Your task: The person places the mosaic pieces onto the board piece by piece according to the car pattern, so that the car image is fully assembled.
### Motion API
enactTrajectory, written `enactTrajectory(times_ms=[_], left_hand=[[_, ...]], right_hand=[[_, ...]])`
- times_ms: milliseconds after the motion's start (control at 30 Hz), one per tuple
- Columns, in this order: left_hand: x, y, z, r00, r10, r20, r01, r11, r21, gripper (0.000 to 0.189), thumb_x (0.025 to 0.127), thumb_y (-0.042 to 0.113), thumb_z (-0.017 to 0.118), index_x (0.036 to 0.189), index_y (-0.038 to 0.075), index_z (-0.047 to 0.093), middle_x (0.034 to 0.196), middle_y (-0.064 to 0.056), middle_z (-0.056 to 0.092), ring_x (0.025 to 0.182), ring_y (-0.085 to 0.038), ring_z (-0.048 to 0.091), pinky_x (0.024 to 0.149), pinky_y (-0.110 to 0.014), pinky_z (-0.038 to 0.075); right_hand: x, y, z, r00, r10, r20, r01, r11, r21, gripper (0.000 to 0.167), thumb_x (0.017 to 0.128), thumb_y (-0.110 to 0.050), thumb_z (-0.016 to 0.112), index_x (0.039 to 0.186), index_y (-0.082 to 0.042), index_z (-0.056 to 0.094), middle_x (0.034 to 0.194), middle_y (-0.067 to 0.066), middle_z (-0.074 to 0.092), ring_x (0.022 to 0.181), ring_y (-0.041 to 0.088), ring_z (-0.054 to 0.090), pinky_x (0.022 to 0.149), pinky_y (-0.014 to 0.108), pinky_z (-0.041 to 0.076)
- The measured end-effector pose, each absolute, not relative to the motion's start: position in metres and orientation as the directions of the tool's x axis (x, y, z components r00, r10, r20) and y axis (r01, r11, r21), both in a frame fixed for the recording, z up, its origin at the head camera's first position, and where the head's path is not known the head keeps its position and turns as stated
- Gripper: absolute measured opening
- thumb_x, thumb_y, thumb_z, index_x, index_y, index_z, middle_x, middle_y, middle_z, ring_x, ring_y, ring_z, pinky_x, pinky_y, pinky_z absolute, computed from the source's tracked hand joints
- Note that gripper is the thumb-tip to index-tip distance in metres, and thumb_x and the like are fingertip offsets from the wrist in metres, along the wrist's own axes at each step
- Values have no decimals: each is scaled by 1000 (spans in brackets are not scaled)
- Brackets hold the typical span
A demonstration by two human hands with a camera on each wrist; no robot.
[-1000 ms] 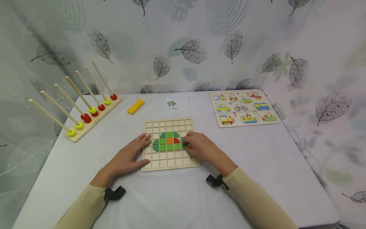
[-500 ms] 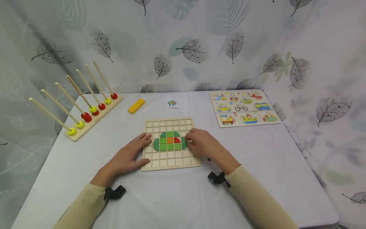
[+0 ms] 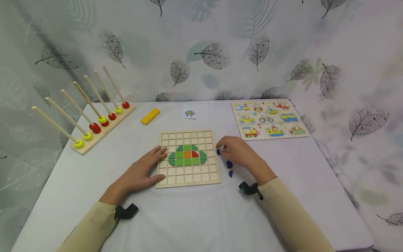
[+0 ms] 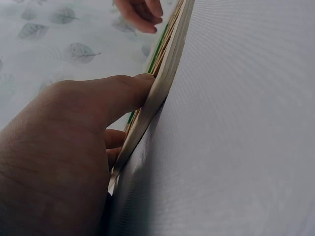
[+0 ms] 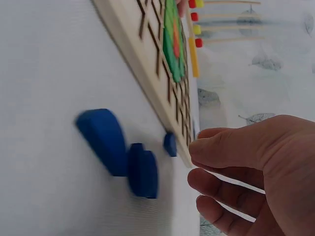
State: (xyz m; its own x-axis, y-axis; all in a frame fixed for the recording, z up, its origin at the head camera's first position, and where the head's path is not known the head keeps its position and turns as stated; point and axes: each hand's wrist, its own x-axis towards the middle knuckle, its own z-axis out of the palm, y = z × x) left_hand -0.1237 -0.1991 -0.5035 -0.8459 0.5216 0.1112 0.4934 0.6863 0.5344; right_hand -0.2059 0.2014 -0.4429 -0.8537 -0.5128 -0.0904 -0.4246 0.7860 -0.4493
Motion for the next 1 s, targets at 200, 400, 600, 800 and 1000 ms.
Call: enactTrajectory(times_ms=[200,400,600,800,1000], left_hand=[[-124,-199,-505,-848,517,112,492,693,527,80,98,48,73,163,9,49,177,-2,31,165,-26,19,124,-59,33],[-125,-199,-506,-848,519,111,492,689,533,80,98,48,74,163,9,49,177,-2,32,165,-25,19,125,-59,32],[-125,-199,-506,-843,522,130,505,684,527,80,97,48,74,162,8,49,176,-2,33,164,-26,21,124,-59,33],[-125,-199,-506,-841,526,129,507,681,529,80,98,49,73,162,8,50,176,-3,33,164,-27,21,123,-61,34],[-125,-199,-506,-849,519,97,484,692,536,80,99,50,72,163,9,49,177,1,30,165,-22,17,126,-58,31]], right_hand=[[-205,200,-452,-846,-518,-125,-407,780,-476,27,97,-4,77,123,-11,79,111,-1,73,98,20,64,86,40,58],[-205,200,-459,-843,-531,-87,-447,782,-434,24,94,-5,83,118,-10,79,103,-3,71,94,17,64,87,39,58],[-205,203,-460,-845,-528,-81,-452,788,-419,19,94,-6,83,112,-9,81,100,-3,71,89,15,63,84,38,57],[-204,204,-460,-859,-501,-103,-420,806,-418,19,95,-9,83,115,-8,82,100,-2,71,88,15,63,84,37,58],[-203,207,-458,-872,-481,-93,-403,812,-422,19,95,-11,83,114,-9,81,99,-3,72,87,15,64,82,38,58]])
